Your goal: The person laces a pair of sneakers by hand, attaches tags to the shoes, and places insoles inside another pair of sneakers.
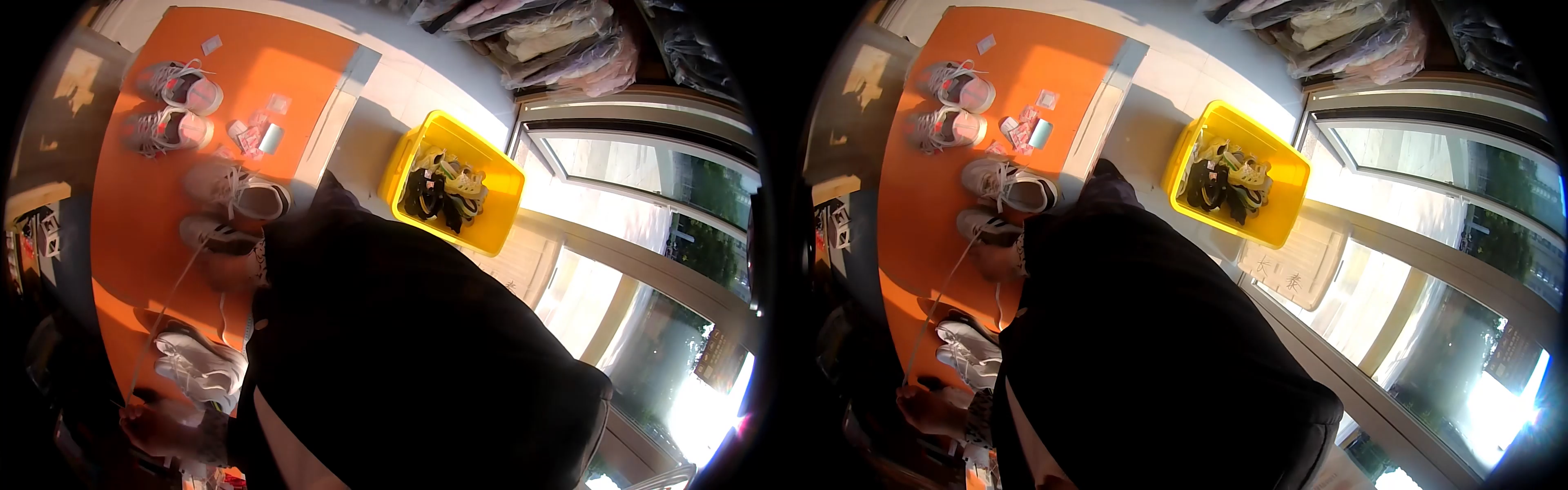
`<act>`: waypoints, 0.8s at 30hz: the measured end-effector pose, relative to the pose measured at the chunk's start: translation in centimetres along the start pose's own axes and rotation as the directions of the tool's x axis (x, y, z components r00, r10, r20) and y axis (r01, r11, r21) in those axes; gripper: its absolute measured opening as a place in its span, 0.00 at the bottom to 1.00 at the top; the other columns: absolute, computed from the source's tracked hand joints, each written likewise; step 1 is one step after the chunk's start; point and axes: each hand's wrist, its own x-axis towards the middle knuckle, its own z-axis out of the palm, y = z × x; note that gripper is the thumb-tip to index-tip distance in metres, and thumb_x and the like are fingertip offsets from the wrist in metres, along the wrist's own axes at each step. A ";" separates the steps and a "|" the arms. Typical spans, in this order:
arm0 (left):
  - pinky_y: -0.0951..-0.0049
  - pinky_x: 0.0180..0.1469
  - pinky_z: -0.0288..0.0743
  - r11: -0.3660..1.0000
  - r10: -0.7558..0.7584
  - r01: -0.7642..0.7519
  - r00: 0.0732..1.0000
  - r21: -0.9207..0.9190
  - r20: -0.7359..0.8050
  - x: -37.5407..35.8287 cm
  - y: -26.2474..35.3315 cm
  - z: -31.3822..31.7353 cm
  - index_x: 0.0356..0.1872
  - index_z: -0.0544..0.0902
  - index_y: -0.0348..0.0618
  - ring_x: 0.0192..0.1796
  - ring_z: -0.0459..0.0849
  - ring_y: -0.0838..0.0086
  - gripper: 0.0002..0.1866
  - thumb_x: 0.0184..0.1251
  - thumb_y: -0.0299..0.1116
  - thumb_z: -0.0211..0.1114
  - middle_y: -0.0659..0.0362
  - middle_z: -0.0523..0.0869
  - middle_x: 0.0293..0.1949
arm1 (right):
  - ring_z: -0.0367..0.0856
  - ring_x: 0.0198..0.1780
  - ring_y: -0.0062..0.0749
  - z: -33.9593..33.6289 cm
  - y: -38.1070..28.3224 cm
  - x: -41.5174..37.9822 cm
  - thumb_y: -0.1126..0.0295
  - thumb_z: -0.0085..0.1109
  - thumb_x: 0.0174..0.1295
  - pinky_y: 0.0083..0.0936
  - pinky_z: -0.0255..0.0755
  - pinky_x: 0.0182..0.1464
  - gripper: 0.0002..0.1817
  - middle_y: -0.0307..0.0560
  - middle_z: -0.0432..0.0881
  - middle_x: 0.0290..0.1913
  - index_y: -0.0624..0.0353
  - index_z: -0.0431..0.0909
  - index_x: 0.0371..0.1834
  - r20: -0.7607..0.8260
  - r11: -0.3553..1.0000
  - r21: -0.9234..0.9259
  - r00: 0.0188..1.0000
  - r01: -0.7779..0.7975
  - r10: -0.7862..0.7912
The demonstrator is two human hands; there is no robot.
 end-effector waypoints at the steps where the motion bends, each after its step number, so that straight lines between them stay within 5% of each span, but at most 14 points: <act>1: 0.71 0.46 0.69 1.000 0.006 -0.006 1.000 -0.002 -0.009 -1.2 -0.7 0.6 0.45 0.74 0.28 0.40 0.73 0.67 0.10 0.72 0.27 0.48 0.51 0.77 0.41 | 0.74 0.52 0.41 0.1 -0.1 -0.1 0.68 0.55 0.58 0.36 0.66 0.57 0.09 0.51 0.79 0.44 0.59 0.79 0.39 0.006 1.000 -0.014 1.000 0.007 -0.007; 2: 0.71 0.46 0.69 0.976 0.150 -0.163 0.984 0.146 0.093 -2.5 -1.9 1.2 0.44 0.74 0.28 0.40 0.73 0.67 0.10 0.72 0.27 0.49 0.51 0.78 0.41 | 0.74 0.52 0.41 0.2 -0.1 -0.2 0.68 0.55 0.58 0.36 0.66 0.57 0.09 0.51 0.79 0.44 0.59 0.79 0.39 0.014 0.999 -0.027 1.000 0.026 -0.025; 4: 0.71 0.46 0.69 0.985 0.095 -0.120 0.978 0.124 0.187 -2.9 -2.0 0.9 0.44 0.74 0.29 0.40 0.74 0.68 0.11 0.72 0.29 0.50 0.51 0.79 0.41 | 0.74 0.52 0.41 0.3 -0.9 -0.3 0.68 0.55 0.59 0.36 0.66 0.57 0.09 0.51 0.79 0.44 0.59 0.79 0.39 0.030 0.992 -0.085 0.996 0.091 -0.089; 5: 0.71 0.46 0.69 0.995 -0.083 0.092 0.976 -0.037 0.200 -2.6 -0.9 -0.1 0.43 0.74 0.29 0.41 0.73 0.68 0.11 0.72 0.30 0.51 0.51 0.78 0.41 | 0.74 0.52 0.41 0.3 -1.7 -0.2 0.68 0.55 0.59 0.36 0.66 0.57 0.09 0.51 0.79 0.44 0.59 0.79 0.39 0.037 0.984 -0.113 0.990 0.138 -0.135; 6: 0.71 0.46 0.70 0.987 -0.087 0.116 0.967 -0.111 0.238 -3.3 -0.8 0.1 0.43 0.74 0.29 0.42 0.74 0.67 0.11 0.72 0.29 0.51 0.51 0.78 0.41 | 0.74 0.52 0.40 0.2 -1.8 -0.6 0.69 0.55 0.59 0.36 0.66 0.57 0.09 0.51 0.79 0.44 0.59 0.79 0.39 0.064 0.970 -0.167 0.984 0.177 -0.169; 9: 0.71 0.45 0.72 0.997 0.014 0.007 0.967 -0.083 0.254 -4.8 -2.0 0.4 0.41 0.75 0.30 0.42 0.74 0.67 0.10 0.73 0.30 0.50 0.52 0.77 0.40 | 0.74 0.52 0.40 1.0 -1.6 -2.0 0.69 0.54 0.60 0.36 0.66 0.57 0.09 0.51 0.79 0.44 0.59 0.79 0.40 0.191 0.897 -0.304 0.943 0.320 -0.272; 13: 0.73 0.43 0.68 0.997 0.068 -0.066 0.994 -0.025 0.082 -6.9 -2.3 1.7 0.40 0.74 0.35 0.41 0.72 0.71 0.11 0.74 0.33 0.49 0.55 0.76 0.41 | 0.83 0.40 0.41 -2.2 0.3 -3.5 0.69 0.54 0.61 0.36 0.68 0.54 0.09 0.47 0.84 0.32 0.57 0.79 0.42 0.044 0.845 0.113 0.847 0.523 -0.530; 15: 0.72 0.41 0.67 0.996 0.078 -0.075 0.995 -0.047 0.056 -7.8 -2.6 1.7 0.38 0.74 0.36 0.40 0.72 0.71 0.10 0.74 0.32 0.48 0.55 0.76 0.41 | 0.82 0.32 0.48 -10.0 -0.2 -3.7 0.73 0.59 0.53 0.39 0.74 0.37 0.07 0.48 0.82 0.27 0.60 0.79 0.35 0.210 0.775 0.621 0.928 0.115 -0.306; 17: 0.72 0.41 0.67 0.997 0.053 -0.052 0.999 -0.056 0.004 -8.4 -2.9 1.0 0.38 0.74 0.36 0.38 0.73 0.71 0.10 0.73 0.33 0.49 0.55 0.76 0.40 | 0.80 0.26 0.36 -15.8 1.0 -4.1 0.72 0.63 0.56 0.32 0.72 0.31 0.08 0.42 0.79 0.23 0.60 0.77 0.37 0.089 0.594 0.799 0.959 0.093 -0.271; 18: 0.73 0.41 0.67 0.997 0.052 -0.052 0.999 -0.061 0.009 -8.6 -3.2 0.6 0.38 0.75 0.36 0.37 0.73 0.71 0.10 0.73 0.33 0.49 0.56 0.77 0.37 | 0.80 0.27 0.30 -18.6 2.1 -4.2 0.71 0.64 0.57 0.28 0.71 0.31 0.09 0.42 0.79 0.22 0.59 0.76 0.38 0.146 0.491 0.870 0.974 -0.042 -0.175; 19: 0.74 0.41 0.67 0.998 0.053 -0.059 0.984 -0.026 -0.168 -8.8 -3.6 0.8 0.36 0.76 0.38 0.36 0.73 0.73 0.10 0.73 0.33 0.49 0.59 0.77 0.35 | 0.80 0.28 0.23 -20.9 3.5 -4.3 0.70 0.66 0.57 0.23 0.70 0.30 0.10 0.41 0.78 0.22 0.58 0.76 0.39 0.219 0.368 0.913 0.972 -0.175 -0.082; 20: 0.75 0.41 0.68 0.998 0.061 -0.059 0.967 0.015 -0.248 -9.0 -3.9 1.3 0.35 0.76 0.38 0.36 0.74 0.74 0.10 0.73 0.32 0.50 0.60 0.77 0.34 | 0.73 0.26 0.14 -22.4 5.5 -4.4 0.72 0.66 0.59 0.14 0.65 0.29 0.09 0.36 0.75 0.21 0.59 0.75 0.39 0.126 0.396 0.908 0.991 -0.135 0.048; 22: 0.78 0.42 0.67 0.996 0.082 -0.075 0.960 0.037 -0.269 -8.7 -4.8 0.4 0.36 0.76 0.38 0.37 0.74 0.78 0.06 0.71 0.28 0.52 0.63 0.76 0.33 | 0.65 0.24 0.09 -24.2 9.4 -4.2 0.75 0.61 0.64 0.12 0.58 0.27 0.04 0.27 0.72 0.21 0.60 0.76 0.38 -0.022 0.157 0.987 0.935 -0.036 0.355; 24: 0.70 0.43 0.74 0.974 0.178 -0.129 0.942 0.185 -0.284 -7.8 -5.8 -1.1 0.39 0.76 0.35 0.39 0.78 0.69 0.09 0.72 0.30 0.50 0.54 0.80 0.38 | 0.60 0.22 0.09 -25.7 13.9 -4.0 0.71 0.60 0.66 0.12 0.52 0.25 0.04 0.28 0.69 0.20 0.59 0.76 0.37 -0.111 0.168 0.985 0.858 0.029 0.501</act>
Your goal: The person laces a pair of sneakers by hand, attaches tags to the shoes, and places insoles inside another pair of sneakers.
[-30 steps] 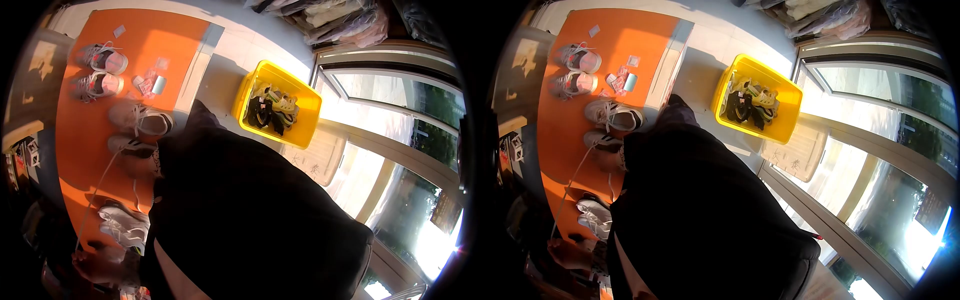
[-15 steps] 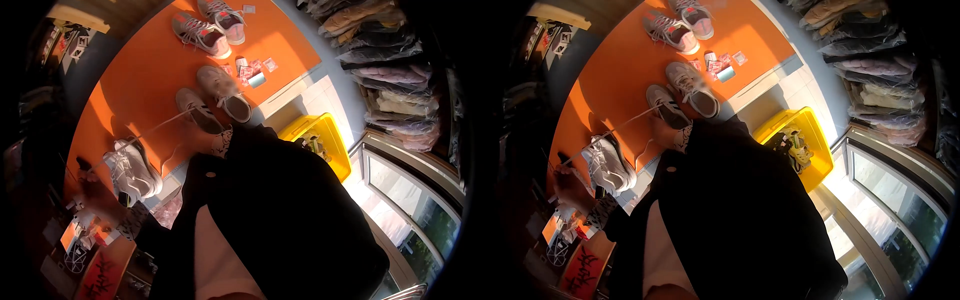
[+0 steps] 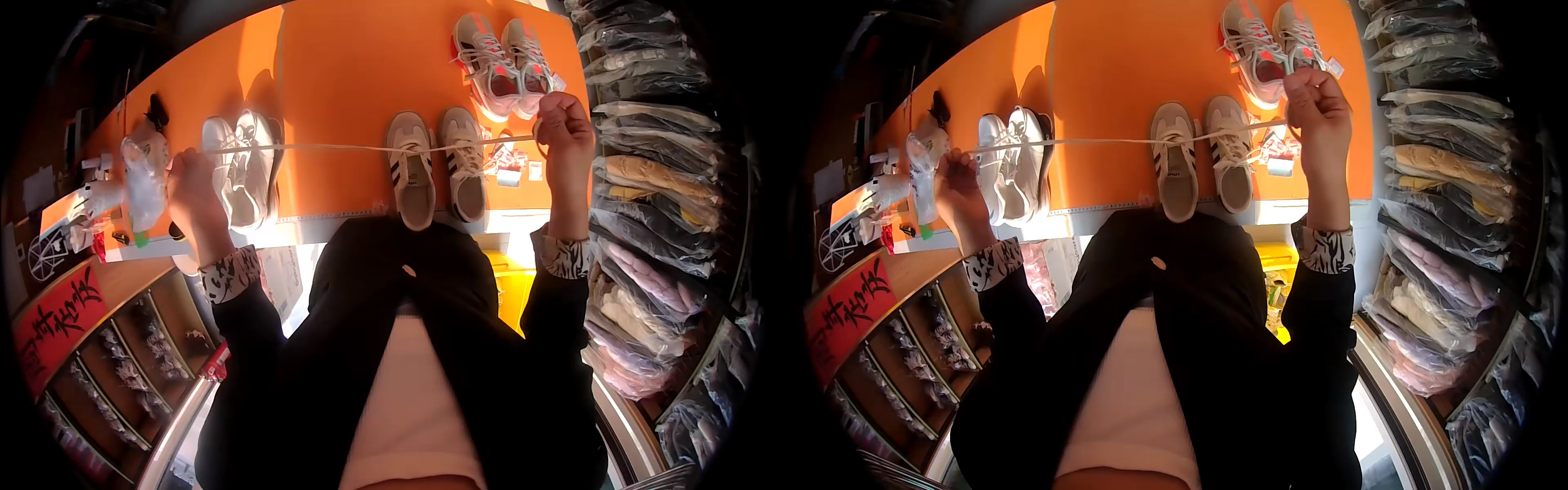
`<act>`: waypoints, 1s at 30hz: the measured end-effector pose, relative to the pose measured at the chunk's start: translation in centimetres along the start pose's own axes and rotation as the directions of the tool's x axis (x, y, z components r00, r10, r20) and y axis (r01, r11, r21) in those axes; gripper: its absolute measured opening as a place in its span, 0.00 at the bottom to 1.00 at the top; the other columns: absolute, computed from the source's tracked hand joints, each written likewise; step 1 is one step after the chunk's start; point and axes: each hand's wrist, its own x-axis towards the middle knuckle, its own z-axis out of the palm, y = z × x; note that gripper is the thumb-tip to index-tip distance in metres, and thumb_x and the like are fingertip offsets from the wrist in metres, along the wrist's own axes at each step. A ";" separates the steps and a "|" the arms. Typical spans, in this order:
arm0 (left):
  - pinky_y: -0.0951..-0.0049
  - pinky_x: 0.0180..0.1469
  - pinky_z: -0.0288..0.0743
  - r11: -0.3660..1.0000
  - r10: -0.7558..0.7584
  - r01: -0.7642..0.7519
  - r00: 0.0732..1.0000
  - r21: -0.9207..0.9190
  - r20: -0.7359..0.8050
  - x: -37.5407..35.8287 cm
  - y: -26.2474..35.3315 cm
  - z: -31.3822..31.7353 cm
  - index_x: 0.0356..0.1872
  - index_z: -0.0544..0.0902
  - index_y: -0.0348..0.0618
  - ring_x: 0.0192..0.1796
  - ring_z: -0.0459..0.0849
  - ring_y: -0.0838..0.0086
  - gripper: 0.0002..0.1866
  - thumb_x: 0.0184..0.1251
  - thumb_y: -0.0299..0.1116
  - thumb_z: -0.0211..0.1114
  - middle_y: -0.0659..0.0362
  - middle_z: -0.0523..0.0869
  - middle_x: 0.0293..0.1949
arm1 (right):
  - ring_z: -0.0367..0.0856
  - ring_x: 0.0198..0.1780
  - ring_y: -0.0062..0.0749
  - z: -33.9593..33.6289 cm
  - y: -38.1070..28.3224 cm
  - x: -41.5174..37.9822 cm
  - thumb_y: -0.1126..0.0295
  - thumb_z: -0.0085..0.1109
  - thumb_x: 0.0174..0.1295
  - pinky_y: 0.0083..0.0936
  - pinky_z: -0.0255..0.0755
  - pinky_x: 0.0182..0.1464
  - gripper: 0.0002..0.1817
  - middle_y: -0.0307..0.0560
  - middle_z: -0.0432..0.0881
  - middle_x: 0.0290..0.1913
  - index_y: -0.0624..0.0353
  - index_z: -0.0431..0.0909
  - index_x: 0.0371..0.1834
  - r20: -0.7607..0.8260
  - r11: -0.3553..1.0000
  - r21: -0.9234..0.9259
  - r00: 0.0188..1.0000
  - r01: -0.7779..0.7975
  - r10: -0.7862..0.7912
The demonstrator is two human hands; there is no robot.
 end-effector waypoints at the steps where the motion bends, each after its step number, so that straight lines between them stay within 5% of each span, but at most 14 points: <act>1: 0.70 0.44 0.75 0.990 0.071 -0.059 0.993 0.126 -0.091 -0.2 -0.5 1.1 0.39 0.76 0.35 0.39 0.79 0.69 0.09 0.73 0.30 0.50 0.55 0.81 0.37 | 0.59 0.21 0.10 -1.8 0.6 1.5 0.69 0.60 0.67 0.13 0.50 0.24 0.06 0.29 0.69 0.20 0.59 0.76 0.37 -0.071 0.998 -0.003 0.996 0.056 -0.056; 3: 0.73 0.45 0.76 0.997 0.046 -0.042 0.997 0.063 -0.064 -0.6 -1.3 2.5 0.38 0.77 0.36 0.38 0.80 0.73 0.07 0.72 0.30 0.55 0.57 0.82 0.36 | 0.57 0.20 0.10 -5.4 2.6 3.7 0.67 0.59 0.68 0.13 0.50 0.24 0.07 0.28 0.66 0.18 0.59 0.77 0.36 -0.197 0.994 -0.109 0.980 -0.021 -0.001; 4: 0.74 0.44 0.76 0.992 0.028 -0.024 0.999 0.121 -0.037 -0.9 -1.7 2.9 0.37 0.77 0.36 0.37 0.79 0.74 0.07 0.72 0.30 0.55 0.58 0.81 0.34 | 0.70 0.26 0.21 -8.0 5.1 5.2 0.67 0.62 0.64 0.20 0.64 0.30 0.07 0.37 0.75 0.26 0.59 0.79 0.38 -0.263 0.961 -0.271 0.965 -0.057 -0.017; 5: 0.75 0.43 0.75 0.984 0.009 -0.008 1.000 0.179 -0.009 -1.2 -2.2 3.5 0.36 0.77 0.37 0.36 0.79 0.75 0.07 0.71 0.30 0.55 0.58 0.81 0.33 | 0.70 0.26 0.21 -8.1 6.1 4.6 0.67 0.62 0.64 0.20 0.64 0.30 0.07 0.37 0.75 0.26 0.59 0.79 0.38 -0.258 0.960 -0.276 0.966 -0.055 -0.019; 6: 0.77 0.42 0.74 0.974 0.040 -0.062 0.993 0.218 0.107 -1.7 -3.0 3.9 0.34 0.77 0.38 0.34 0.77 0.76 0.07 0.71 0.30 0.55 0.60 0.79 0.31 | 0.74 0.34 0.29 -8.1 6.7 3.8 0.66 0.65 0.60 0.27 0.68 0.37 0.10 0.42 0.77 0.35 0.58 0.80 0.40 -0.100 0.514 -0.853 0.942 0.084 -0.320; 7: 0.77 0.40 0.72 0.972 -0.029 -0.009 0.987 0.236 0.158 -2.4 -3.6 4.7 0.33 0.76 0.38 0.32 0.76 0.78 0.07 0.71 0.30 0.56 0.61 0.78 0.30 | 0.78 0.43 0.37 -7.4 6.4 3.0 0.65 0.68 0.55 0.35 0.73 0.44 0.13 0.46 0.78 0.44 0.57 0.80 0.42 0.217 -0.216 -0.967 0.877 0.133 -0.430; 8: 0.77 0.41 0.73 0.964 -0.100 0.028 0.960 0.265 0.261 -2.8 -4.7 4.8 0.34 0.77 0.39 0.32 0.76 0.78 0.08 0.72 0.32 0.55 0.61 0.79 0.31 | 0.74 0.55 0.50 -6.0 6.9 2.2 0.65 0.69 0.51 0.43 0.70 0.55 0.15 0.53 0.74 0.55 0.56 0.81 0.41 0.143 -0.029 -0.989 0.908 0.143 -0.393; 10: 0.77 0.42 0.73 0.918 -0.217 0.061 0.904 0.391 0.368 -4.5 -6.8 6.3 0.36 0.78 0.37 0.34 0.78 0.78 0.11 0.74 0.35 0.53 0.60 0.80 0.32 | 0.78 0.47 0.45 -2.5 7.9 0.7 0.69 0.66 0.54 0.36 0.73 0.49 0.09 0.50 0.79 0.44 0.59 0.82 0.38 0.178 0.315 -0.901 0.917 0.297 -0.357; 11: 0.77 0.41 0.73 0.889 -0.323 0.119 0.848 0.443 0.421 -5.4 -7.2 7.4 0.39 0.78 0.37 0.34 0.78 0.79 0.12 0.75 0.36 0.52 0.61 0.80 0.32 | 0.80 0.41 0.42 0.2 7.9 -0.8 0.72 0.66 0.53 0.33 0.74 0.42 0.07 0.49 0.80 0.37 0.60 0.82 0.34 0.113 0.551 -0.815 0.982 0.179 -0.151; 12: 0.77 0.40 0.74 0.883 -0.394 0.191 0.800 0.430 0.453 -6.2 -9.4 7.7 0.40 0.78 0.37 0.34 0.78 0.79 0.11 0.75 0.35 0.53 0.60 0.80 0.32 | 0.80 0.35 0.41 2.0 8.6 -2.0 0.73 0.66 0.53 0.32 0.74 0.37 0.05 0.49 0.79 0.34 0.61 0.83 0.31 0.218 0.652 -0.723 0.971 0.227 -0.096; 15: 0.76 0.40 0.74 0.831 -0.355 0.028 0.796 0.555 0.491 -8.8 -12.7 9.6 0.41 0.80 0.38 0.33 0.80 0.75 0.06 0.69 0.30 0.61 0.57 0.83 0.31 | 0.78 0.39 0.42 4.9 13.3 -4.6 0.71 0.67 0.49 0.32 0.71 0.42 0.07 0.46 0.77 0.34 0.60 0.84 0.31 0.345 0.656 -0.708 0.938 0.261 0.000; 17: 0.71 0.41 0.74 0.669 -0.094 -0.464 0.722 0.580 0.685 -9.2 -15.9 9.6 0.35 0.83 0.38 0.32 0.82 0.67 0.05 0.61 0.27 0.66 0.53 0.84 0.30 | 0.76 0.40 0.44 6.4 14.7 -5.2 0.72 0.68 0.45 0.39 0.71 0.43 0.05 0.46 0.76 0.34 0.57 0.84 0.26 0.418 0.551 -0.743 0.906 0.380 -0.061; 23: 0.64 0.42 0.72 0.635 -0.050 -0.515 0.716 0.575 0.697 -9.7 -18.6 10.2 0.29 0.85 0.40 0.33 0.83 0.60 0.03 0.53 0.25 0.67 0.53 0.85 0.29 | 0.73 0.43 0.43 8.0 16.4 -6.0 0.72 0.69 0.42 0.37 0.69 0.44 0.06 0.44 0.73 0.35 0.56 0.84 0.25 0.397 0.447 -0.793 0.908 0.413 -0.134; 30: 0.61 0.41 0.77 0.597 -0.148 -0.488 0.712 0.637 0.686 -10.1 -18.9 10.9 0.29 0.83 0.39 0.39 0.83 0.53 0.03 0.58 0.27 0.64 0.49 0.83 0.32 | 0.73 0.44 0.42 7.8 16.9 -6.3 0.72 0.69 0.42 0.37 0.69 0.45 0.08 0.44 0.73 0.35 0.55 0.84 0.28 0.364 0.492 -0.785 0.923 0.377 -0.126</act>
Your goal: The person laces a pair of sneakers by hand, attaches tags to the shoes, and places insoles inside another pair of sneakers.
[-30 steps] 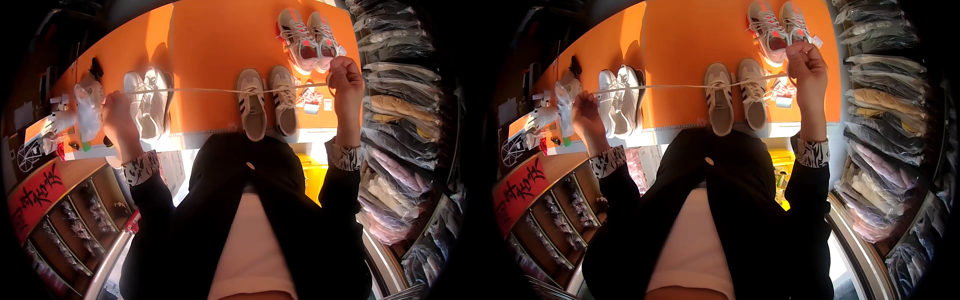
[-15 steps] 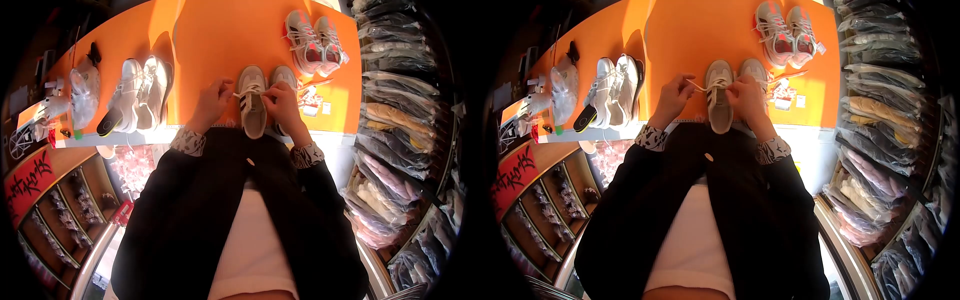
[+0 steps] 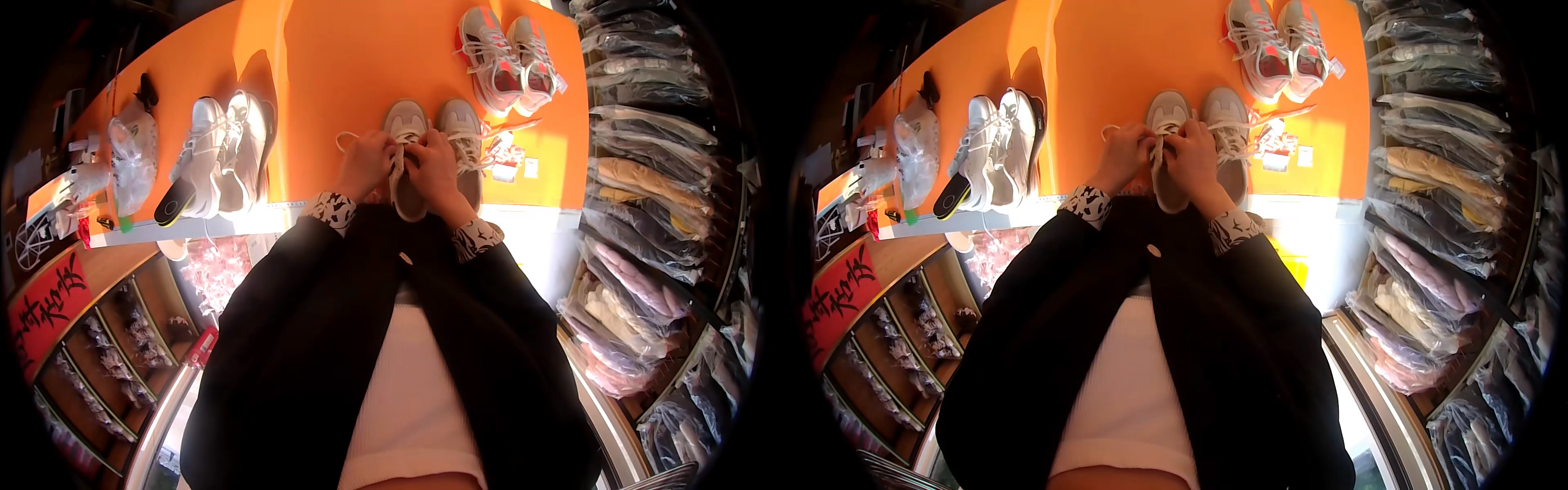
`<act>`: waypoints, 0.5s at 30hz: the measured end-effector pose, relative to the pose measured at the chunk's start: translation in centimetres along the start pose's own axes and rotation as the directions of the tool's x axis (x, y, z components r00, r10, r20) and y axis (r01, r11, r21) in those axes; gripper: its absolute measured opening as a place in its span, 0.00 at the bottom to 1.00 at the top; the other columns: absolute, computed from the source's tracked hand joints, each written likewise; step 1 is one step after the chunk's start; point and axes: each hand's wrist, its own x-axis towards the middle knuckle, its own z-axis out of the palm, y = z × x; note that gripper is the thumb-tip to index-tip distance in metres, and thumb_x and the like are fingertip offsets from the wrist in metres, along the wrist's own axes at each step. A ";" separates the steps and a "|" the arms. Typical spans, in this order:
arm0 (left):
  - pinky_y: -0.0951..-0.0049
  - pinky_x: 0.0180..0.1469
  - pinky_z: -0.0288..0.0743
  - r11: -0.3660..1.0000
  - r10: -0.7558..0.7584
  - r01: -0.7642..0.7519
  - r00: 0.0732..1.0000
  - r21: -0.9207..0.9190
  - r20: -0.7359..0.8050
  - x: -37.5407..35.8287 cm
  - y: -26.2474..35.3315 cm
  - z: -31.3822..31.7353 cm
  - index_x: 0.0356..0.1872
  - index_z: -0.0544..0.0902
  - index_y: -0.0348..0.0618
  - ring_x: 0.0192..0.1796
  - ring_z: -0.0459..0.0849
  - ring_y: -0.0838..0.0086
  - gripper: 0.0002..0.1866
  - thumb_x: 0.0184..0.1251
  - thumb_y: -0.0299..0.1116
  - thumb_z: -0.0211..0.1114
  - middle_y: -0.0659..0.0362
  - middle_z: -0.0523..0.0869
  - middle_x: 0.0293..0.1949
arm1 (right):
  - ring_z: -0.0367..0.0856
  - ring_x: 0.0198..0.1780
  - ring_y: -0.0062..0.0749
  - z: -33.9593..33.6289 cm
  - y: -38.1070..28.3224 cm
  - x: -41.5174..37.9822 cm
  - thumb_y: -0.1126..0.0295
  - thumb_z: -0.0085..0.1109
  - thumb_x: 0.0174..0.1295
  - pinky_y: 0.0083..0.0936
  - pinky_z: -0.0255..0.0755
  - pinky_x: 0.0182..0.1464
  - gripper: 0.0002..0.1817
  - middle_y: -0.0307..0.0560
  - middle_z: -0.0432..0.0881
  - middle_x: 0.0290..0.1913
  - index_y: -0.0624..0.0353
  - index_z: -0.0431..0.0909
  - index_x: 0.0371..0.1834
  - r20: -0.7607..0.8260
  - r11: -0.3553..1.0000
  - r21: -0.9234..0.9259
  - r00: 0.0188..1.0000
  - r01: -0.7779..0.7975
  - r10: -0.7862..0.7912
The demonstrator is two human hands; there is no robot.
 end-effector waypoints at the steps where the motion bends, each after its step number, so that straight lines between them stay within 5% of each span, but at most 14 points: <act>1: 0.61 0.41 0.77 0.998 -0.031 0.030 0.999 -0.049 -0.016 0.0 -0.4 0.3 0.30 0.83 0.39 0.38 0.83 0.54 0.03 0.58 0.27 0.64 0.48 0.83 0.32 | 0.73 0.44 0.42 0.0 -0.1 -0.1 0.72 0.69 0.43 0.37 0.69 0.46 0.08 0.44 0.73 0.36 0.55 0.84 0.29 -0.001 0.999 0.025 1.000 -0.024 0.024; 8: 0.64 0.38 0.78 0.926 -0.286 0.283 0.958 -0.249 0.028 -1.4 0.1 1.3 0.38 0.84 0.37 0.33 0.85 0.60 0.08 0.59 0.29 0.66 0.48 0.85 0.37 | 0.73 0.44 0.43 0.8 0.4 -0.3 0.74 0.69 0.44 0.37 0.70 0.46 0.07 0.45 0.73 0.35 0.57 0.84 0.29 -0.014 0.993 0.110 0.999 -0.043 0.044; 15: 0.69 0.38 0.82 0.900 -0.211 0.167 0.975 -0.403 -0.067 -2.1 0.5 1.5 0.42 0.81 0.34 0.33 0.85 0.62 0.13 0.54 0.22 0.65 0.46 0.82 0.41 | 0.73 0.45 0.41 -1.6 0.0 0.7 0.77 0.64 0.50 0.32 0.69 0.47 0.06 0.46 0.74 0.38 0.60 0.82 0.32 0.052 0.998 0.061 0.998 0.020 -0.023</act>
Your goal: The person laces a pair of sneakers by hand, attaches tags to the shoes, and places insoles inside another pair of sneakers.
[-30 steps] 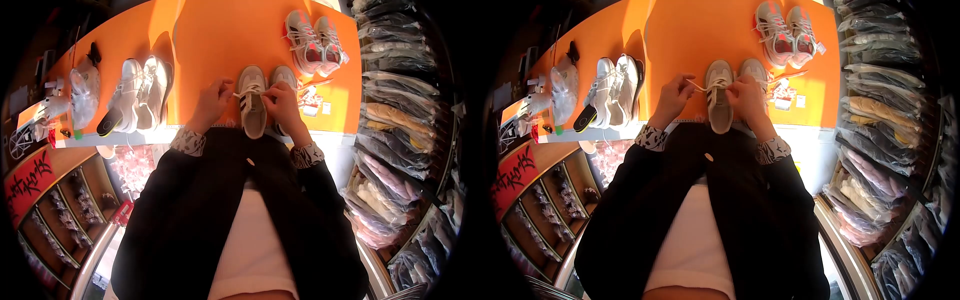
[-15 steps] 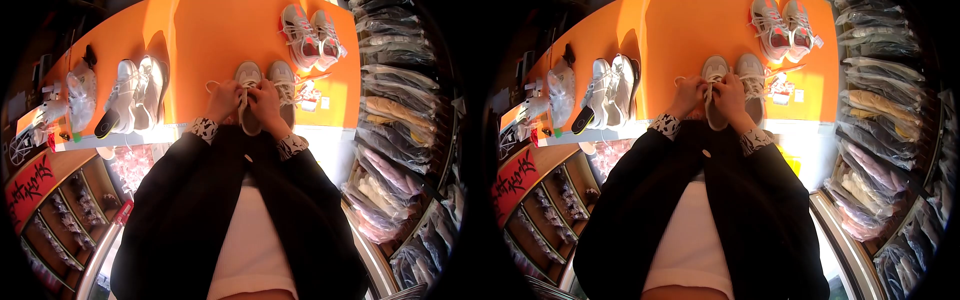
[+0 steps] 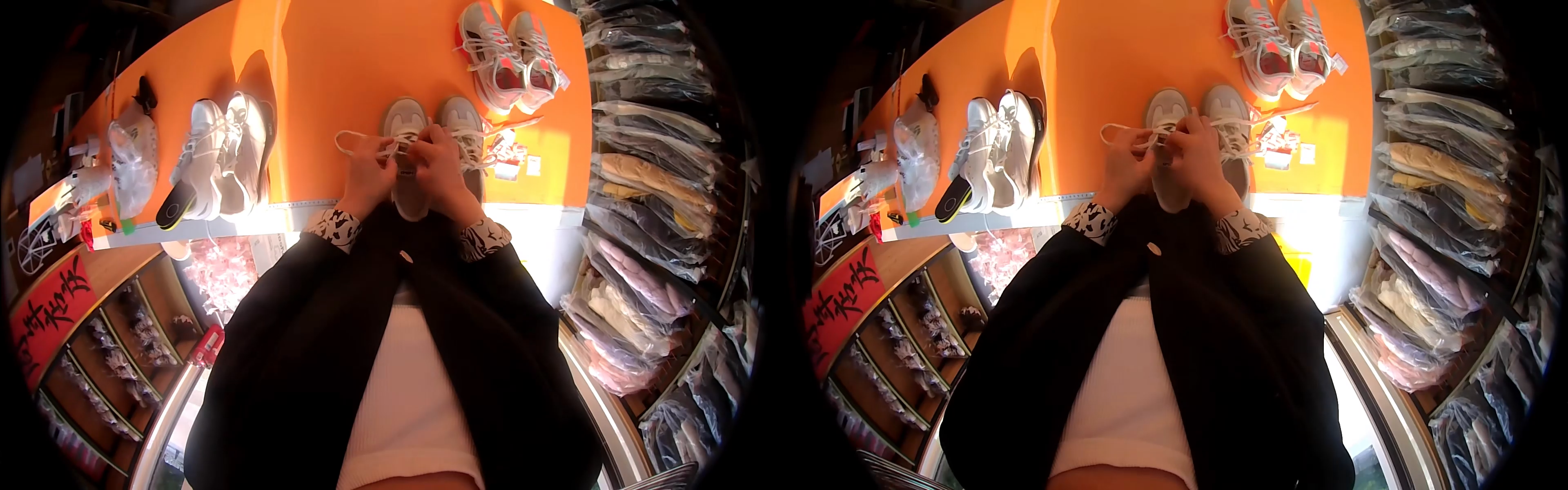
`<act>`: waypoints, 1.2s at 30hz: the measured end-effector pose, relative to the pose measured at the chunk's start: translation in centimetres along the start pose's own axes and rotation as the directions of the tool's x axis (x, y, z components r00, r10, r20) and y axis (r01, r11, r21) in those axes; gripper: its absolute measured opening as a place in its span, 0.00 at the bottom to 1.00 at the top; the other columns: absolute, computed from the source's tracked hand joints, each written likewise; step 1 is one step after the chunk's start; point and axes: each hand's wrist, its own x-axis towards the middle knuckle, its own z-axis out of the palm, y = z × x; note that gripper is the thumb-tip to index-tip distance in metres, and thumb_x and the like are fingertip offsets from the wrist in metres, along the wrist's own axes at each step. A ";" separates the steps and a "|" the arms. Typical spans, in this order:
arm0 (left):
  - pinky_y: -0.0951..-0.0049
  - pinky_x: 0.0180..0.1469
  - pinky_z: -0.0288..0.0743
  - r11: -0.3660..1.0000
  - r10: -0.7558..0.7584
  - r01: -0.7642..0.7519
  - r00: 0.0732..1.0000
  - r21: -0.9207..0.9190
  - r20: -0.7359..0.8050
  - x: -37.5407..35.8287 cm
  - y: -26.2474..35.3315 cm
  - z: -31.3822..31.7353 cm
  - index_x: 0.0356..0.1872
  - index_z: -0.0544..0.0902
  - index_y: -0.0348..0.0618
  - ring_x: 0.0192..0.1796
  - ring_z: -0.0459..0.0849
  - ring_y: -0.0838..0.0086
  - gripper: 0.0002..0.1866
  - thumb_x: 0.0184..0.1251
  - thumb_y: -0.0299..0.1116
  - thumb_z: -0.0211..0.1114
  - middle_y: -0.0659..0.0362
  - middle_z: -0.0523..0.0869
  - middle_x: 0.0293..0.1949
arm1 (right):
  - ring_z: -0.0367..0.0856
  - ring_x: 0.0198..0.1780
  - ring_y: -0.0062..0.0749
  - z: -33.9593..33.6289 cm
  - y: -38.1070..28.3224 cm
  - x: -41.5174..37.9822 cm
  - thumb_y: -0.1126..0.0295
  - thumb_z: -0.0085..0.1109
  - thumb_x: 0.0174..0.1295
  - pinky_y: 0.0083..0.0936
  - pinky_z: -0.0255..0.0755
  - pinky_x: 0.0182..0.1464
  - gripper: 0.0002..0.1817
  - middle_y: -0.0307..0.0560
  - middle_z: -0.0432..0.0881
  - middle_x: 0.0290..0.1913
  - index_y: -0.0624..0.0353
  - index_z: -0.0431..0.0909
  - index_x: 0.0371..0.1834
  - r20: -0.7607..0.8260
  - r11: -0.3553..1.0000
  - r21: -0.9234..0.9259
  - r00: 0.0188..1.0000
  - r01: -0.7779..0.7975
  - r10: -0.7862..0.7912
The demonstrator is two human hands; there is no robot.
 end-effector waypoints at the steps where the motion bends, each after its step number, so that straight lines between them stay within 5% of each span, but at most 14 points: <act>1: 0.69 0.38 0.82 0.998 -0.004 0.005 1.000 0.065 -0.014 0.1 -0.2 -0.3 0.44 0.80 0.35 0.34 0.85 0.62 0.14 0.54 0.21 0.63 0.46 0.79 0.42 | 0.74 0.46 0.38 -2.1 -0.5 0.4 0.76 0.64 0.52 0.30 0.69 0.47 0.03 0.45 0.74 0.39 0.60 0.82 0.31 -0.009 0.969 0.233 0.996 -0.085 0.090; 4: 0.69 0.37 0.82 0.990 -0.016 0.021 0.999 0.141 -0.040 0.1 -0.9 -0.3 0.45 0.76 0.37 0.36 0.83 0.61 0.16 0.53 0.19 0.61 0.47 0.75 0.43 | 0.72 0.46 0.25 -13.0 -2.6 1.7 0.77 0.59 0.61 0.20 0.65 0.50 0.03 0.39 0.73 0.41 0.63 0.80 0.37 0.168 0.474 0.836 0.951 -0.277 0.261; 6: 0.69 0.37 0.81 0.987 -0.013 0.020 0.999 0.157 -0.045 0.1 -0.8 -0.2 0.46 0.75 0.39 0.38 0.83 0.60 0.17 0.53 0.19 0.60 0.48 0.74 0.44 | 0.72 0.42 0.30 -19.8 -5.4 1.7 0.69 0.59 0.64 0.25 0.65 0.46 0.08 0.44 0.73 0.39 0.64 0.79 0.35 -0.171 0.462 0.876 0.985 0.140 0.025; 8: 0.66 0.37 0.80 0.962 0.069 -0.057 0.997 0.268 -0.035 0.4 0.0 -0.1 0.47 0.74 0.41 0.38 0.81 0.59 0.19 0.51 0.18 0.60 0.50 0.74 0.43 | 0.72 0.37 0.31 -24.2 -7.2 1.0 0.64 0.63 0.60 0.24 0.65 0.41 0.11 0.44 0.73 0.35 0.63 0.80 0.31 -0.324 0.758 0.541 0.922 0.366 -0.213; 12: 0.66 0.47 0.78 0.952 -0.041 0.011 0.995 0.307 0.091 1.1 3.4 -0.4 0.52 0.74 0.43 0.43 0.81 0.58 0.24 0.49 0.18 0.60 0.51 0.75 0.48 | 0.74 0.31 0.30 -23.1 -11.0 -0.4 0.68 0.69 0.49 0.24 0.66 0.34 0.08 0.42 0.74 0.32 0.61 0.83 0.26 -0.090 0.798 0.567 0.978 0.205 -0.188; 14: 0.68 0.57 0.72 0.741 0.494 -0.587 0.806 0.326 0.326 1.4 8.0 -1.8 0.58 0.72 0.43 0.50 0.81 0.64 0.28 0.50 0.20 0.59 0.53 0.77 0.52 | 0.75 0.32 0.31 -22.3 -12.3 -0.3 0.73 0.70 0.45 0.25 0.67 0.35 0.07 0.42 0.75 0.33 0.59 0.85 0.29 -0.067 0.890 0.400 0.975 0.220 -0.211; 15: 0.69 0.60 0.68 0.936 0.351 -0.315 0.857 -0.156 0.378 0.8 10.8 -2.2 0.59 0.73 0.42 0.52 0.79 0.67 0.26 0.55 0.21 0.59 0.54 0.77 0.53 | 0.75 0.32 0.32 -21.8 -12.6 0.0 0.74 0.70 0.45 0.25 0.67 0.35 0.08 0.42 0.75 0.33 0.58 0.85 0.30 -0.097 0.906 0.342 0.968 0.249 -0.230; 16: 0.70 0.62 0.65 0.824 0.230 0.097 0.843 -0.559 0.486 0.0 13.7 -2.7 0.59 0.74 0.41 0.55 0.78 0.70 0.23 0.60 0.23 0.58 0.54 0.78 0.53 | 0.75 0.33 0.32 -21.3 -12.6 0.5 0.76 0.70 0.44 0.25 0.68 0.35 0.09 0.42 0.75 0.32 0.57 0.85 0.31 -0.123 0.918 0.282 0.960 0.277 -0.252; 19: 0.76 0.54 0.68 0.664 0.172 0.334 0.802 -0.669 0.572 -0.8 20.8 -5.7 0.53 0.78 0.39 0.48 0.78 0.78 0.13 0.70 0.28 0.55 0.59 0.81 0.45 | 0.76 0.34 0.30 -19.7 -12.2 2.0 0.78 0.69 0.46 0.22 0.71 0.33 0.11 0.42 0.76 0.33 0.58 0.85 0.35 -0.228 0.907 0.254 0.932 0.336 -0.281; 22: 0.85 0.38 0.67 0.941 -0.005 0.181 0.854 -0.287 0.520 -1.0 23.6 -9.8 0.44 0.81 0.38 0.32 0.74 0.85 0.12 0.75 0.36 0.54 0.66 0.80 0.30 | 0.76 0.33 0.30 -17.0 -11.1 2.6 0.77 0.69 0.51 0.21 0.71 0.32 0.12 0.44 0.76 0.33 0.59 0.83 0.40 -0.292 0.875 0.425 0.950 0.232 -0.110; 24: 0.82 0.29 0.53 0.927 0.053 -0.002 0.991 -0.375 0.124 -1.2 22.8 -10.7 0.33 0.74 0.35 0.25 0.60 0.83 0.18 0.77 0.41 0.51 0.65 0.70 0.24 | 0.73 0.26 0.31 -12.9 -8.2 2.8 0.73 0.72 0.50 0.24 0.67 0.28 0.11 0.44 0.75 0.31 0.60 0.79 0.35 -0.303 0.926 0.340 0.951 0.165 -0.059; 28: 0.82 0.29 0.54 0.901 0.071 -0.147 0.978 -0.408 -0.197 1.5 19.7 -14.0 0.40 0.80 0.31 0.28 0.63 0.84 0.15 0.76 0.36 0.52 0.65 0.71 0.26 | 0.72 0.40 0.37 -3.7 -2.3 -1.8 0.71 0.68 0.42 0.34 0.65 0.44 0.12 0.44 0.75 0.38 0.56 0.76 0.31 -0.009 0.974 -0.073 0.976 0.216 -0.217; 30: 0.84 0.33 0.65 0.988 0.153 -0.144 0.908 0.051 -0.391 2.7 17.1 -13.9 0.43 0.84 0.33 0.28 0.72 0.84 0.14 0.72 0.36 0.58 0.65 0.79 0.25 | 0.70 0.47 0.38 0.0 -0.5 -3.3 0.69 0.61 0.44 0.35 0.60 0.50 0.08 0.45 0.74 0.42 0.56 0.75 0.29 0.115 0.879 -0.404 0.967 0.253 -0.226; 36: 0.81 0.34 0.74 0.924 0.192 -0.141 0.975 0.355 -0.112 2.4 15.2 -8.3 0.41 0.86 0.41 0.31 0.83 0.81 0.06 0.68 0.29 0.63 0.59 0.87 0.30 | 0.71 0.44 0.37 1.2 0.5 -2.0 0.68 0.56 0.49 0.33 0.62 0.47 0.05 0.44 0.73 0.38 0.55 0.74 0.27 0.037 0.801 -0.473 0.916 0.367 -0.399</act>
